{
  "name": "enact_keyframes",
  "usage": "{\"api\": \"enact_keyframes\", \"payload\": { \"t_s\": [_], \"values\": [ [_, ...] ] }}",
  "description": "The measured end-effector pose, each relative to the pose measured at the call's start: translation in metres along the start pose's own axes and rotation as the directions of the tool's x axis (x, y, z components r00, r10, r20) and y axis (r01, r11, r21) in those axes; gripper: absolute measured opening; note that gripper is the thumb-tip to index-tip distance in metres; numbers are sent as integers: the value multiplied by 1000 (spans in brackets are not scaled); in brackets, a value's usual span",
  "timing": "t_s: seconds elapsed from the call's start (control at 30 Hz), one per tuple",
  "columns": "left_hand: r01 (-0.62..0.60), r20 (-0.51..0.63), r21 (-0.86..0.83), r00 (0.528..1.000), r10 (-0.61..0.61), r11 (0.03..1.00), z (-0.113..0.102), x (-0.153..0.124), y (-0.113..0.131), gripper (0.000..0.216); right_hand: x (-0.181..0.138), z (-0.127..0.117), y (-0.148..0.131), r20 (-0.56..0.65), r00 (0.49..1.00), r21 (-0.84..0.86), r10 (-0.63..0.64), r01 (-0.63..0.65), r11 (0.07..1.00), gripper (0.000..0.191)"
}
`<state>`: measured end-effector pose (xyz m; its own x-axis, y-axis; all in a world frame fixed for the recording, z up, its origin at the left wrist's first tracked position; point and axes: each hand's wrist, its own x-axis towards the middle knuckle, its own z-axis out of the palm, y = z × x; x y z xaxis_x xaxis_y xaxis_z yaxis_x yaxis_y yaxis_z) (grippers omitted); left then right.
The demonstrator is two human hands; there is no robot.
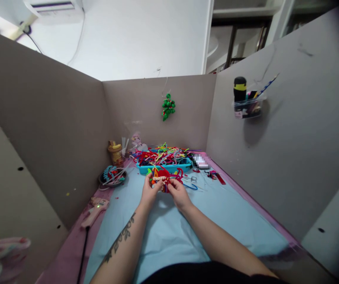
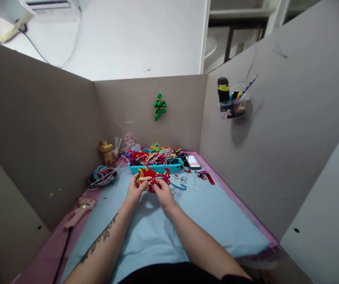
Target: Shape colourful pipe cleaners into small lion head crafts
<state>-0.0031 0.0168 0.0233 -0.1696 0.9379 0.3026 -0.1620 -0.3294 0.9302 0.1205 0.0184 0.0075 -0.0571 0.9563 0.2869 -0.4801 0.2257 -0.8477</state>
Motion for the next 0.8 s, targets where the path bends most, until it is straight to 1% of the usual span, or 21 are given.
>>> {"api": "enact_keyframes", "payload": {
  "t_s": [0.17,0.27,0.4,0.53,0.67,0.8],
  "values": [
    [-9,-18,7,1000,9,1000,1,0,-1,62,-2,1,-4,54,998,54,27,-30,998,25],
    [-20,-1,8,1000,20,1000,2,-1,-1,62,-2,3,-6,53,997,78,49,-53,996,26],
    [-25,28,7,999,25,1000,6,-4,0,63,-4,6,-10,13,998,101,54,-55,993,28],
    [-26,2,-12,1000,26,1000,10,-7,0,65,-5,10,-13,-22,999,124,43,-40,992,29],
    [-32,-29,-15,999,32,999,15,-10,-4,67,-2,8,-10,-94,995,138,36,-22,990,21],
    [-63,-5,-5,998,62,998,16,-12,-3,67,4,1,-10,-111,988,228,111,-83,970,13]
  ]
}}
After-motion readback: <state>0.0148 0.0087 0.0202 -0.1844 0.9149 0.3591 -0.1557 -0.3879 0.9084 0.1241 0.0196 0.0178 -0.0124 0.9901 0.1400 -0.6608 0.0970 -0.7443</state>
